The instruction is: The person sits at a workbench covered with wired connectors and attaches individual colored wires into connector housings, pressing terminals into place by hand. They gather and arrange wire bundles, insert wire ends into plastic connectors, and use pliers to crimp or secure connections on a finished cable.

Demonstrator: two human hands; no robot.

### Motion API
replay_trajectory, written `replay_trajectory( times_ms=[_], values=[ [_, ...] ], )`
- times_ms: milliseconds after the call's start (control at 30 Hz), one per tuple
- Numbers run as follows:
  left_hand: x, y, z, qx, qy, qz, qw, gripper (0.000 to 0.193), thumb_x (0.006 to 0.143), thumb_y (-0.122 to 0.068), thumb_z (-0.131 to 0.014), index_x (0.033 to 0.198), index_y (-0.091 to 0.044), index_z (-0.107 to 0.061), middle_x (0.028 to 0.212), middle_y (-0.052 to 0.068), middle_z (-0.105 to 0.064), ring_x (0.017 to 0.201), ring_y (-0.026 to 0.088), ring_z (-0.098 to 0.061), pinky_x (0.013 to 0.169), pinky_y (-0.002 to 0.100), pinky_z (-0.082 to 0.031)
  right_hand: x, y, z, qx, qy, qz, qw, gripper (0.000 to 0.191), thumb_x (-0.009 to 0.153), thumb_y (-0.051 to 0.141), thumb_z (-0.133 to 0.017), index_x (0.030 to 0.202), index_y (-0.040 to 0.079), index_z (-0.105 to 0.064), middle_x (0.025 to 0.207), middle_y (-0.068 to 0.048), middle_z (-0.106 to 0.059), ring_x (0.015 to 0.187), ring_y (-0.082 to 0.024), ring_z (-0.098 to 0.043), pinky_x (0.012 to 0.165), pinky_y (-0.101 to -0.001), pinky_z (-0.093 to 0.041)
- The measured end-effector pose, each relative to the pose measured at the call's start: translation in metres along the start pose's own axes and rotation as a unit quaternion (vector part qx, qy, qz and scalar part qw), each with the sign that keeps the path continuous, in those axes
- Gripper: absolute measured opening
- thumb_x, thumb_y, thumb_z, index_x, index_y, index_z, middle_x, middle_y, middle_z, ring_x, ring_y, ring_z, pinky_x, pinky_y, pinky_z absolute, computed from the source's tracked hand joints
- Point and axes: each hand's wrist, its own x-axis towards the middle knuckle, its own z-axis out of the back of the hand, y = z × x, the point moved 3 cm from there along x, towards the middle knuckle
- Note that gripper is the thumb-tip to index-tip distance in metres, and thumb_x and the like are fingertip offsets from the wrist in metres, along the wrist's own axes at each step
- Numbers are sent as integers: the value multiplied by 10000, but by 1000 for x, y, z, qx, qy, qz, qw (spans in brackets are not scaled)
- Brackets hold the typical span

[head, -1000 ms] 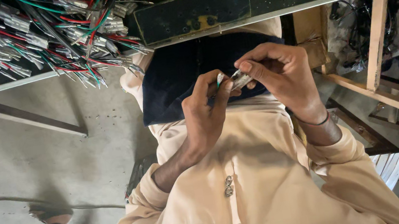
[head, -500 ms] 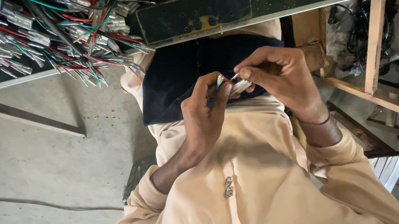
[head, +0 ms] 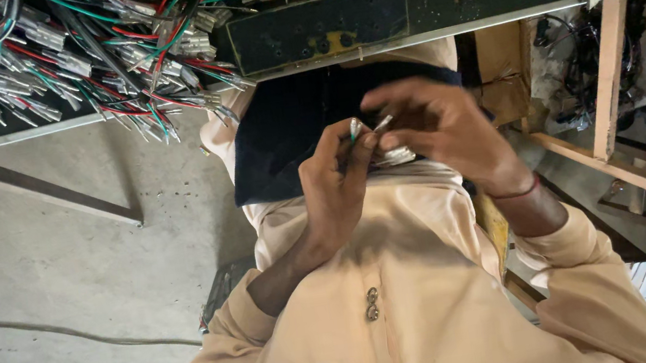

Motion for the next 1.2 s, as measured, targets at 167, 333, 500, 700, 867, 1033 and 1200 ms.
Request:
replay_trajectory(
  times_ms=[167, 333, 500, 700, 867, 1033, 1200],
  values=[
    [-1, -1, 0, -33, 34, 27, 999, 157, 1061, -60, -610, 1180, 42, -604, 945, 86, -745, 854, 115, -746, 754, 249, -606, -8, 12, 11, -170, -7, 131, 977, 138, 967, -74, -722, 1092, -17, -731, 1035, -87, -739, 952, -123, -721, 813, -245, -601],
    [-3, -2, -2, -59, 27, 15, 998, 148, 1066, -44, -598, 1183, 46, -600, 944, 90, -743, 840, 114, -739, 738, 251, -606, -8, -5, 7, -126, 1, 140, 982, 109, 977, -82, -699, 1073, -30, -696, 1068, -100, -719, 982, -130, -724, 838, -234, -607],
    [-4, 2, -3, -60, 19, 12, 998, 144, 1061, -37, -609, 1178, 47, -606, 942, 84, -734, 832, 95, -719, 731, 247, -602, -1, -26, 1, -52, -15, 85, 995, 78, 967, -64, -724, 1037, -39, -702, 1040, -98, -723, 959, -122, -695, 850, -247, -583],
    [-2, 7, 1, -49, 19, 21, 998, 109, 1063, -18, -628, 1148, 51, -630, 929, 86, -748, 836, 80, -671, 730, 242, -566, 5, -20, 3, 110, 84, -12, 990, 183, 929, 8, -720, 1105, 2, -670, 1083, -65, -694, 986, -122, -697, 857, -274, -602],
    [-1, 9, -1, -136, 29, 36, 990, 112, 1060, -9, -604, 1157, 49, -608, 965, 76, -709, 873, 81, -683, 766, 266, -623, 0, -14, 9, 47, 38, 6, 998, 116, 1008, 15, -670, 1110, -41, -680, 1051, -87, -719, 996, -123, -693, 892, -269, -586],
    [-2, 13, -3, -125, 0, 33, 992, 115, 1037, 10, -611, 1143, 55, -609, 952, 79, -707, 878, 80, -690, 743, 280, -654, 0, -29, -1, 68, 12, 59, 996, 72, 1003, -20, -680, 1074, -29, -680, 1048, -73, -705, 989, -112, -696, 885, -279, -619],
    [-5, 18, -1, -115, -8, 40, 993, 104, 1044, 13, -613, 1135, 58, -593, 947, 86, -725, 848, 95, -705, 728, 267, -621, 5, -35, -4, 79, 48, 43, 995, 44, 1031, -31, -704, 1075, -31, -701, 1067, -69, -695, 1012, -111, -658, 903, -271, -567]
  ],
)
